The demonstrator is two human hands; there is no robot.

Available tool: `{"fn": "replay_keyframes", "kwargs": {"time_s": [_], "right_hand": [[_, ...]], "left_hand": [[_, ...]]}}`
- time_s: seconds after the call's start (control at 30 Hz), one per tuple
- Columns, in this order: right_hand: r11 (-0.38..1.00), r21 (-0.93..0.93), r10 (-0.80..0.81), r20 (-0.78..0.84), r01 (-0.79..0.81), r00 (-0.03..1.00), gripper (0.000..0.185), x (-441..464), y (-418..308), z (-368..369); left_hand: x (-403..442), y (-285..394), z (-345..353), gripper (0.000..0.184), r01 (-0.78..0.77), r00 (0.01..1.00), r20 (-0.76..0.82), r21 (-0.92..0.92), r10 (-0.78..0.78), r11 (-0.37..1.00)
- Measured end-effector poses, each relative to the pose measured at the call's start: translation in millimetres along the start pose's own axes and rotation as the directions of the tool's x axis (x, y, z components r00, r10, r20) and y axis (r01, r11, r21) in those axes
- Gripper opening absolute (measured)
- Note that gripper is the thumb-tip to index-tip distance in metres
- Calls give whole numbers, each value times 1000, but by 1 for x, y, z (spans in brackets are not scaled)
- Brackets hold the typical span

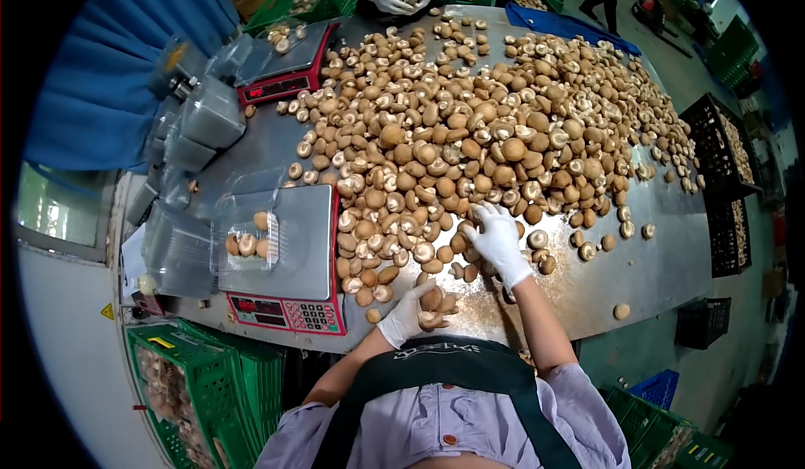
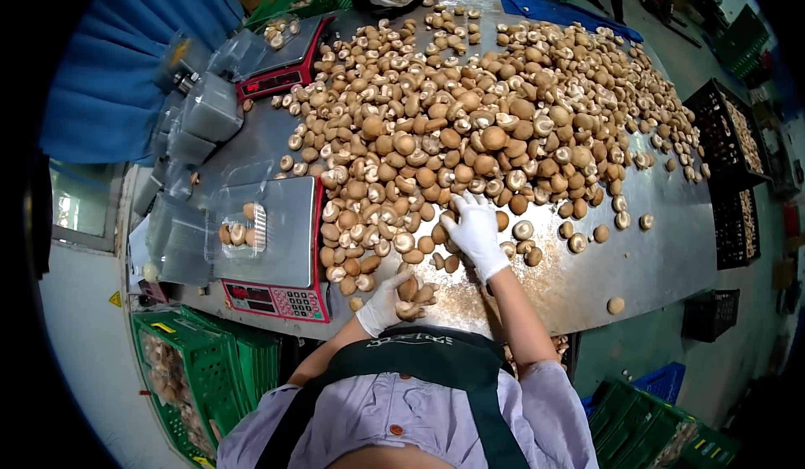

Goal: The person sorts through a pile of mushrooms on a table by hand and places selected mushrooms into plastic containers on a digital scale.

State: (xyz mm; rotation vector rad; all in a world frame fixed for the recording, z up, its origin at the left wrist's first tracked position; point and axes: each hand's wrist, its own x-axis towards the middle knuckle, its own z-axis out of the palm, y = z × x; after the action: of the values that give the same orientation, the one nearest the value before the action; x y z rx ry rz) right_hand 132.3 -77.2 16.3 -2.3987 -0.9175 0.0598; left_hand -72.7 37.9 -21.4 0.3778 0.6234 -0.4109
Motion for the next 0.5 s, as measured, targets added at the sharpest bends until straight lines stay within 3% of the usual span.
{"fn": "replay_keyframes", "kwargs": {"time_s": [0.03,0.1,0.17,0.23,0.3,0.37,0.43,0.5], "right_hand": [[998,-57,1,80,4,997,52,1,-3,10],[961,-210,-155,120,178,981,54,-15,-13,23],[955,-218,-182,109,202,977,49,-31,-13,29],[968,-82,-216,206,237,954,44,-43,-15,11],[941,-122,-280,240,315,930,42,-56,-15,-7],[963,-60,-237,280,263,930,41,-65,-7,-16],[977,166,-168,194,136,966,34,-60,-5,-29],[991,135,-15,163,-8,986,29,-49,-12,-41]], "left_hand": [[-1,-1,0,55,0,999,-35,57,2,998],[-3,-4,1,53,-24,996,-90,61,30,998],[-5,-2,6,51,-54,988,-141,63,62,997],[-8,2,10,48,-57,986,-160,-24,53,998],[-4,1,2,41,-78,988,-136,-84,66,993],[-4,-1,-2,35,-88,991,-112,-142,72,986],[-7,1,3,36,-96,990,-118,-138,80,986],[-9,4,9,37,-69,992,-114,-174,49,982]]}}
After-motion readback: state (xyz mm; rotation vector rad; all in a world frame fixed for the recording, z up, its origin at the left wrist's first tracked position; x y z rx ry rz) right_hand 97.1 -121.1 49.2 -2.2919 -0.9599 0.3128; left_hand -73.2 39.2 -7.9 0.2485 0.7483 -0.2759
